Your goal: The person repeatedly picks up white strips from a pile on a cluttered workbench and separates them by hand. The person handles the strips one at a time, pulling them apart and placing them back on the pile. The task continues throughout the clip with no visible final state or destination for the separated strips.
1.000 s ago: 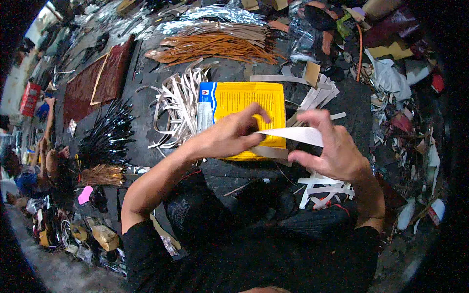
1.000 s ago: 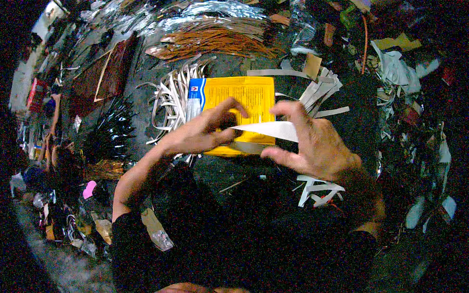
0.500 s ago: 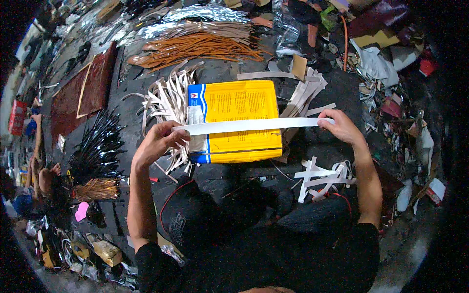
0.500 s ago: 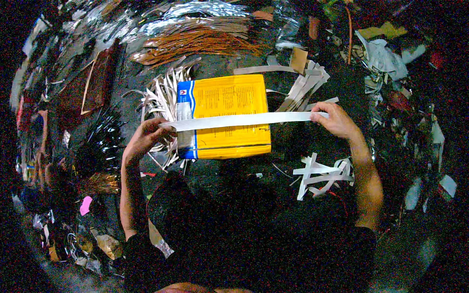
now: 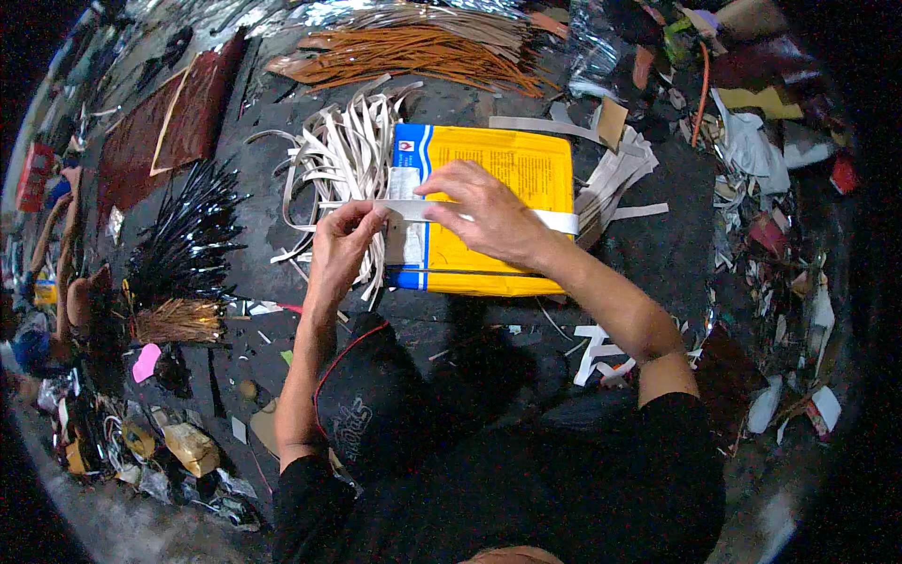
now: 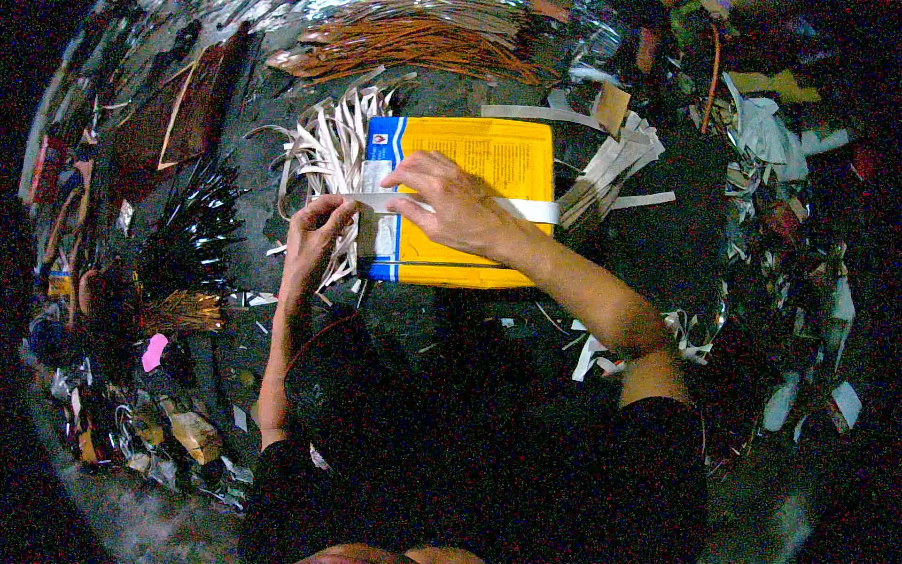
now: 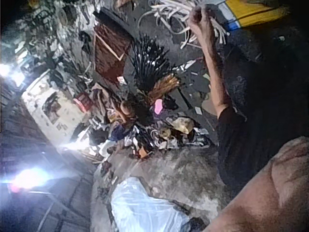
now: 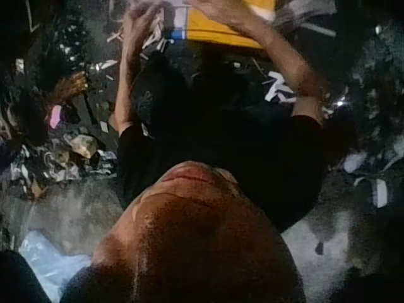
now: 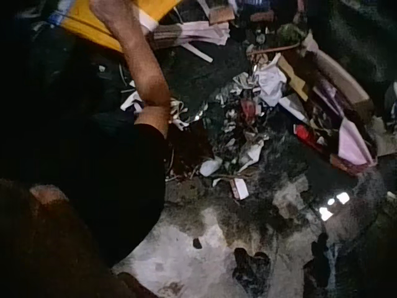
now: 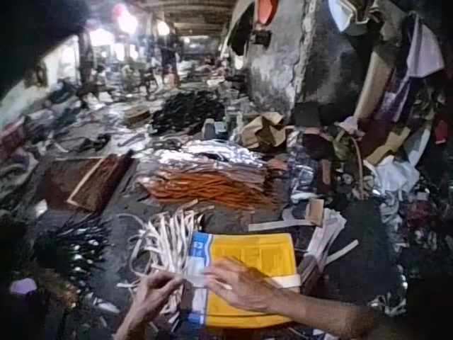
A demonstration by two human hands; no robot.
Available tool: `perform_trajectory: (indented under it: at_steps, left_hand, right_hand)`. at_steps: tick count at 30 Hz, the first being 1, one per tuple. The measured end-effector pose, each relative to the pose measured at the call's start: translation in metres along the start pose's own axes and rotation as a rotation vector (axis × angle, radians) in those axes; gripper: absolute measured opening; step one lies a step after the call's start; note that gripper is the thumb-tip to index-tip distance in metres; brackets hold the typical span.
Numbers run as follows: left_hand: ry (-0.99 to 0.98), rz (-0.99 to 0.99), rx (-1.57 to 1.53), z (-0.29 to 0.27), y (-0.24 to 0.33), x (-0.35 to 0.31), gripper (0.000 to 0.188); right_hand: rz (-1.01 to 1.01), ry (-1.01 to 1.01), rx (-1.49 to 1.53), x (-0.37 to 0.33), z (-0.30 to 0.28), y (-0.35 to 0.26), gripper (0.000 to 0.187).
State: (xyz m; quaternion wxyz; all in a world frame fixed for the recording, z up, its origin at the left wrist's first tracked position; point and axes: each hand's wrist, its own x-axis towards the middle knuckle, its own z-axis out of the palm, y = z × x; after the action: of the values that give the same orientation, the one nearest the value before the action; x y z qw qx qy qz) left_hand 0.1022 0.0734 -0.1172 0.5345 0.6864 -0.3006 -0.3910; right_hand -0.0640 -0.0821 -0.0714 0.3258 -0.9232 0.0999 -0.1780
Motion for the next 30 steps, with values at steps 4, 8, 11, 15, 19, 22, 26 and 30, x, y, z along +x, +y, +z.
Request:
perform_trajectory:
  at_steps: [4,8,11,15,19,22,26,30]
  left_hand:
    - [0.074,0.054,-0.058,0.006,-0.007,0.004,0.022]
    - [0.111,0.040,-0.097,0.007,-0.011,0.007,0.022]
    - [0.121,0.001,-0.127,0.010,-0.008,0.006,0.021]
    - [0.076,-0.044,-0.221,0.010,-0.015,0.011,0.020]
    - [0.020,-0.122,-0.395,0.010,-0.022,0.015,0.019]
    - [0.015,-0.105,-0.419,0.013,-0.028,0.018,0.019]
    - [0.017,-0.113,-0.441,0.015,-0.028,0.022,0.017]
    - [0.005,-0.134,-0.519,0.012,-0.037,0.014,0.019]
  right_hand:
    - [0.009,0.003,0.100,0.017,0.028,0.007,0.018]
    - [-0.027,0.074,0.149,0.019,0.041,0.020,0.015]
    - [-0.041,0.083,0.122,0.017,0.042,0.021,0.016]
    - [-0.084,0.075,0.057,0.013,0.043,0.023,0.021]
    - [-0.175,0.070,-0.094,0.011,0.046,0.023,0.021]
    - [-0.280,0.043,-0.317,0.013,0.046,0.019,0.017]
    - [-0.159,0.132,-0.197,0.014,0.054,0.012,0.015]
    - [-0.119,0.189,-0.166,0.015,0.055,0.011,0.014]
